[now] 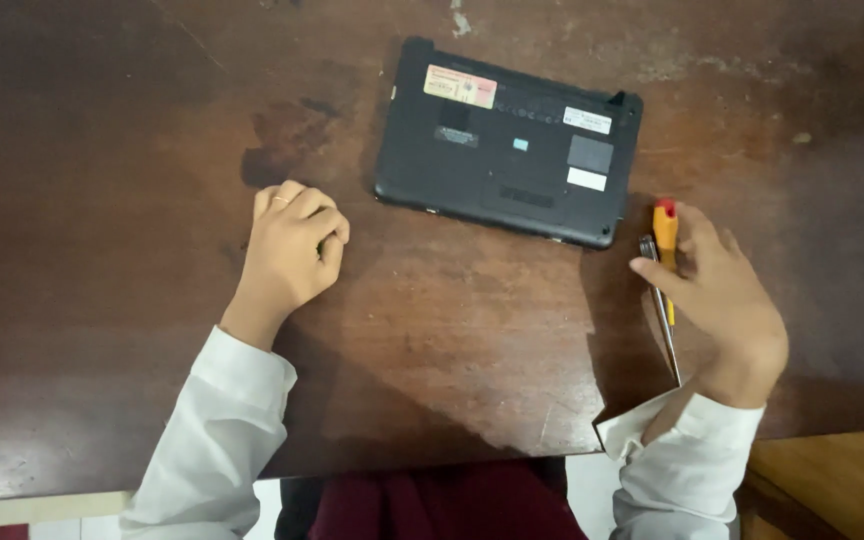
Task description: Unscrewing the bottom panel of a laptop using a manual screwdriver to prepare for repair.
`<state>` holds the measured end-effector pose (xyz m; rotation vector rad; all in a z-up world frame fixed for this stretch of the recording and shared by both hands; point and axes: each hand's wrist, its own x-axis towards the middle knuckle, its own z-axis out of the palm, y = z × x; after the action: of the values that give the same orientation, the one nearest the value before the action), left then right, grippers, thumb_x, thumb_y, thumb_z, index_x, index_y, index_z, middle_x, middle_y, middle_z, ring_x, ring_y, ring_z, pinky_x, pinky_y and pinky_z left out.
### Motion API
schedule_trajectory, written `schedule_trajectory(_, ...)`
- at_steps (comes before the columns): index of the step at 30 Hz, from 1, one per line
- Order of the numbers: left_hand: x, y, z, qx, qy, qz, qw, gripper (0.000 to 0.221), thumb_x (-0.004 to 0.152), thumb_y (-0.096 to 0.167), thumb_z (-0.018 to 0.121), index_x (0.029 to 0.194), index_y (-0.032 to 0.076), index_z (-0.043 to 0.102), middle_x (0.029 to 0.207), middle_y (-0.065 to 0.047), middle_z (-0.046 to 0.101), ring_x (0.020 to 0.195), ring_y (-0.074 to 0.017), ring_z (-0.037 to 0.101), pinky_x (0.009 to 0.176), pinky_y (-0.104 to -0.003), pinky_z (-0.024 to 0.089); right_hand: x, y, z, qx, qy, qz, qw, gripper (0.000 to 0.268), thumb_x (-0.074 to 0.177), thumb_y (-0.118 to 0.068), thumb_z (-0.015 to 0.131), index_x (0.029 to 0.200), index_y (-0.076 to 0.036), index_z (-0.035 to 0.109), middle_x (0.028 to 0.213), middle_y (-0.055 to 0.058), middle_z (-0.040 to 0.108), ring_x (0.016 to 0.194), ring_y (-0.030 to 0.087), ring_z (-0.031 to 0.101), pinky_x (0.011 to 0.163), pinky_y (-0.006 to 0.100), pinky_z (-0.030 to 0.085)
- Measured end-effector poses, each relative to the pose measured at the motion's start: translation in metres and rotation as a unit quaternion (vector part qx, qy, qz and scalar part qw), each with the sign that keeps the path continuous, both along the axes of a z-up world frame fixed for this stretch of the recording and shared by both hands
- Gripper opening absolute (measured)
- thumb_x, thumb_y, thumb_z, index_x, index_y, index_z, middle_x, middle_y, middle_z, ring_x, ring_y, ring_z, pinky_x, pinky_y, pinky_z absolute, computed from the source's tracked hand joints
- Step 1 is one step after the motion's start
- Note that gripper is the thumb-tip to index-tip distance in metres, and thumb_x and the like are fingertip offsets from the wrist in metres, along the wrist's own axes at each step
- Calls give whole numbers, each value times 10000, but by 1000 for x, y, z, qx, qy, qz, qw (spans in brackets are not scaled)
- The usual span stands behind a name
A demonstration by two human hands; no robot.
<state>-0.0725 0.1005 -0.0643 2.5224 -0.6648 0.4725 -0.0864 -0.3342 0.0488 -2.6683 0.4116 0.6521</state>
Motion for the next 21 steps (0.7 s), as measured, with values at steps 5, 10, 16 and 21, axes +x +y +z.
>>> schedule_trajectory(5, 0, -2, -2, 16, -7, 0, 1000, 169, 829, 4, 579, 768, 151, 636, 960, 12, 607, 987, -277, 538, 833, -438, 403, 2, -7, -16, 22, -37, 36, 998, 852, 934, -192, 653, 1658, -129, 209, 1171, 210, 567, 1182, 384, 479, 948, 537, 418)
schedule_trajectory(10, 3, 4, -3, -7, 38, -35, 999, 230, 751, -36, 590, 868, 150, 658, 1137, -9, 606, 1118, -287, 506, 954, -495, 382, 1, -20, -21, 87, -158, 1, 984, 793, 903, 71, 539, 1643, -76, 295, 984, 165, 670, 902, 305, 651, 867, 446, 480)
schedule_trajectory(16, 9, 0, 0, -28, 44, -27, 998, 192, 769, 61, 634, 932, 151, 682, 1147, -10, 592, 1120, -295, 509, 957, -501, 382, 11, -37, -38, 43, -190, 34, 980, 681, 967, -250, 672, 1579, -71, 434, 1146, 190, 681, 1017, 343, 646, 921, 465, 451)
schedule_trajectory(21, 20, -15, 7, -74, 28, 45, 996, 560, 935, 361, 738, 1385, 68, 580, 1324, -148, 592, 1215, -359, 549, 1028, -487, 398, 8, -8, -26, 64, -106, 11, 992, 802, 885, -337, 697, 1597, -113, 402, 1150, 171, 669, 1104, 310, 608, 990, 412, 425)
